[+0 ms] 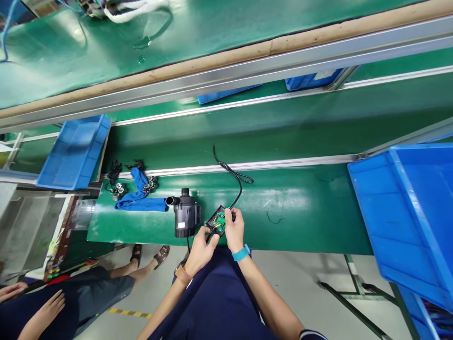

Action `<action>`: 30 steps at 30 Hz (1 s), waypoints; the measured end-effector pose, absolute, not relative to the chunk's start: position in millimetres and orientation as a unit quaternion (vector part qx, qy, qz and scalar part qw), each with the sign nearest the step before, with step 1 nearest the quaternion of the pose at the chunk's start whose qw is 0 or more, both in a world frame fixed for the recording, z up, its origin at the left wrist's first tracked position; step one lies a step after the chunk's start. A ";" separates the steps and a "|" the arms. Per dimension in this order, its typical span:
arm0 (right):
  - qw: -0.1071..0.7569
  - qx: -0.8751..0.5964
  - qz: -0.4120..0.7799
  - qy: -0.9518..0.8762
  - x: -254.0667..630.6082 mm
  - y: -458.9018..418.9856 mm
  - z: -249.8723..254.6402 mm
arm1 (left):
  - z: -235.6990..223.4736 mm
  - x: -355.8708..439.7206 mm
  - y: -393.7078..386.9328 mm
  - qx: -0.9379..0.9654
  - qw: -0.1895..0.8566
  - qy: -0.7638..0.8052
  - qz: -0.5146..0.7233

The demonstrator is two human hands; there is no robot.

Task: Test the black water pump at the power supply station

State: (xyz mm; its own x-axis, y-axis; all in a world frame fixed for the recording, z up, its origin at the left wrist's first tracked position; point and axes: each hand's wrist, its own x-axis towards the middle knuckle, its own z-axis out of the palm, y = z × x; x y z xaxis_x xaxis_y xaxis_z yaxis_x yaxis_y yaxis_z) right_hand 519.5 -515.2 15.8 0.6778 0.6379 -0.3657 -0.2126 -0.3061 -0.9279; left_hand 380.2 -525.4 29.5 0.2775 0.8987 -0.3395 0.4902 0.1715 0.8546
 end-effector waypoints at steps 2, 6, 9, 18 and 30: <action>0.568 -0.709 0.385 -0.162 521.3 -516.1 16.2 | 29.7 386.9 -523.4 0.554 0.540 0.599 0.206; 0.567 -0.679 0.425 -0.190 526.4 -522.2 17.7 | 29.4 392.2 -512.6 0.441 0.659 0.576 0.197; 0.554 -0.646 0.489 -0.192 531.9 -530.8 19.8 | 30.1 389.2 -506.6 0.403 0.710 0.539 0.208; 0.495 -0.593 0.613 -0.168 538.8 -537.1 26.7 | 29.5 391.1 -517.6 0.350 0.707 0.560 0.254; 0.434 -0.682 0.530 -0.257 528.2 -536.9 15.4 | 15.8 393.1 -529.0 0.324 0.674 0.596 0.293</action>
State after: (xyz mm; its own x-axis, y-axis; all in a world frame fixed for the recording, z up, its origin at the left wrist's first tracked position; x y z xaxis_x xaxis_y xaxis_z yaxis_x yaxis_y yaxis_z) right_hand 528.2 -536.9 15.4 0.3058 0.8110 -0.4987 -0.1091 -0.4905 -0.8646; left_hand 393.1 -529.0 15.8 0.1174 0.7809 -0.6135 -0.0096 0.6187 0.7856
